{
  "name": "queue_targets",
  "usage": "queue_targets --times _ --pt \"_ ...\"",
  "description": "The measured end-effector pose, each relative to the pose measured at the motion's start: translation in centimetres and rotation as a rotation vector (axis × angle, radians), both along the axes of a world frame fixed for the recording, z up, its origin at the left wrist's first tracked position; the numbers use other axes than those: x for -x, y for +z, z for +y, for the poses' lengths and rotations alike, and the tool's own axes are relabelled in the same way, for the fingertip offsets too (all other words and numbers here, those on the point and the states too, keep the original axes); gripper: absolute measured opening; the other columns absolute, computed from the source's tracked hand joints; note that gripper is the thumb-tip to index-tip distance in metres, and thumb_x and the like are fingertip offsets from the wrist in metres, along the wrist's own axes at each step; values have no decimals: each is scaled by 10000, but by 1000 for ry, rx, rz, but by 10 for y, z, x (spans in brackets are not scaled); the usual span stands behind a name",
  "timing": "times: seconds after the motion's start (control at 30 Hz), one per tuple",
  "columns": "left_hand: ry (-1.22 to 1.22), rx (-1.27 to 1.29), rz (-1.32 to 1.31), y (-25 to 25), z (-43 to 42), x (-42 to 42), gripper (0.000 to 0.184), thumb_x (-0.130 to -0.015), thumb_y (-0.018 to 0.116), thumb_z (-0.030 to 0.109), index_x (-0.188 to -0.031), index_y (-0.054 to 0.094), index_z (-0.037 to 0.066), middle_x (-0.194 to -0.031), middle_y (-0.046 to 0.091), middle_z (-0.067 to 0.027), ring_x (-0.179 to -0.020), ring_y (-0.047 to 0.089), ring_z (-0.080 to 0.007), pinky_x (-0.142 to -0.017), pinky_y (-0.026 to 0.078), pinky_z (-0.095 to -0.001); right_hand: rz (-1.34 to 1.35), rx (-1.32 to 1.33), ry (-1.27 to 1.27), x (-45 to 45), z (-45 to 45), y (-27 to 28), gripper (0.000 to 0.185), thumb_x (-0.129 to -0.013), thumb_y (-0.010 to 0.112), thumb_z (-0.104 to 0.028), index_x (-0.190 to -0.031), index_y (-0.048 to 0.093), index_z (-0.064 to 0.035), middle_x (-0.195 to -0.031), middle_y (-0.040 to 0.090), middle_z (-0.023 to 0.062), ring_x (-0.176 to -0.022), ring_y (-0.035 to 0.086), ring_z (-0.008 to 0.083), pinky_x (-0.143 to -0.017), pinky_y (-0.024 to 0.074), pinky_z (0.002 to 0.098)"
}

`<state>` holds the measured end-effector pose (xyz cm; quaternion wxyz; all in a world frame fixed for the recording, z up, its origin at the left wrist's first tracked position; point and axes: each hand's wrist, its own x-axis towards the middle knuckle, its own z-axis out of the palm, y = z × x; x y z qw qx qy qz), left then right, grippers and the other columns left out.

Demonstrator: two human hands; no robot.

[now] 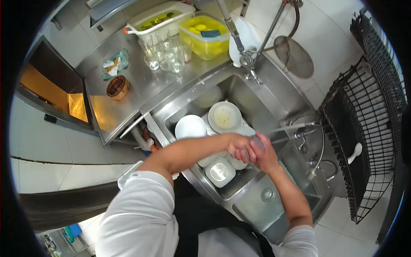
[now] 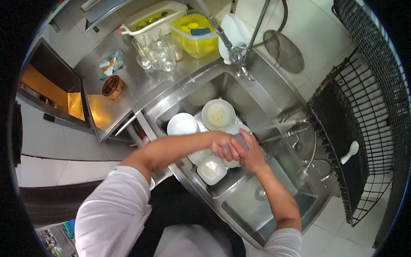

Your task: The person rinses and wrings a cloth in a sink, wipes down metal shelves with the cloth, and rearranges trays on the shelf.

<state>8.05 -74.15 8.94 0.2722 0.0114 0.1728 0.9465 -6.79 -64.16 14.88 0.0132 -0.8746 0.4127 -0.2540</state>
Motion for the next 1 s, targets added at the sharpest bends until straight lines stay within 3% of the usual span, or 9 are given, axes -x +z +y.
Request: queue_targets --times 0.07,0.17,0.27,0.3,0.5,0.7,0.8,0.9,1.0 --pt "-12 90 -78 33 -7 -9 111 -813 609 127 -786 501 125 -592 392 51 -423 320 -14 -319 207 -132 101 44 82 -4 -11 18 749 -706 669 -92 -1354 306 -189 -1227 425 214 -1051 497 410 -844 460 453" --pt "31 373 -58 69 -19 -24 129 -800 625 105 -761 503 118 -579 397 43 -410 341 -15 -310 202 -137 139 41 -10 -14 -26 37 542 -750 580 -97 -1271 446 -160 -1050 504 152 -899 568 341 -726 505 416" --pt "139 563 -187 92 -27 -32 143 -782 648 109 -747 510 106 -580 411 33 -401 362 -21 -305 212 -146 288 -100 -118 -23 -38 63 559 -757 568 -125 -1295 421 -166 -905 490 107 -766 603 284 -578 517 382" --pt "209 627 -195 97 -26 -34 142 -773 658 108 -734 522 94 -569 429 30 -392 373 -32 -303 222 -149 285 43 -104 -24 -46 60 455 -778 540 -138 -1226 461 -137 -784 460 74 -615 598 266 -488 500 367" --pt "355 1185 -281 90 -29 -30 132 -697 681 96 -709 554 60 -571 493 -19 -414 435 -86 -324 293 -244 462 -74 -194 -30 -64 52 226 -776 541 -111 -986 493 -41 -728 563 124 -602 616 332 -513 504 411" --pt "522 2169 -134 56 -31 -16 263 -678 599 97 -919 566 -4 -801 643 -190 -745 628 -333 -665 479 -415 361 -307 -389 -34 -71 27 213 -793 550 -145 -951 513 -6 -809 633 218 -731 630 380 -618 502 472" --pt "412 2271 -223 73 -10 -36 282 -740 571 162 -964 590 -10 -901 639 -223 -876 623 -363 -742 493 -430 240 -457 -525 -49 -63 1 228 -777 571 -178 -917 546 -1 -823 637 232 -762 623 392 -688 500 471" --pt "247 2432 -101 61 -3 -53 320 -734 597 165 -1009 554 6 -869 649 -189 -818 638 -340 -707 500 -434 116 -554 -562 -71 -51 -22 184 -747 597 -156 -838 590 4 -827 638 234 -767 627 382 -704 495 451" --pt "151 2543 94 68 1 -68 278 -738 596 171 -969 572 18 -826 656 -173 -782 648 -328 -676 502 -439 -247 -773 -565 -83 -40 -39 157 -681 635 -108 -775 644 17 -666 636 149 -599 611 254 -534 469 385"
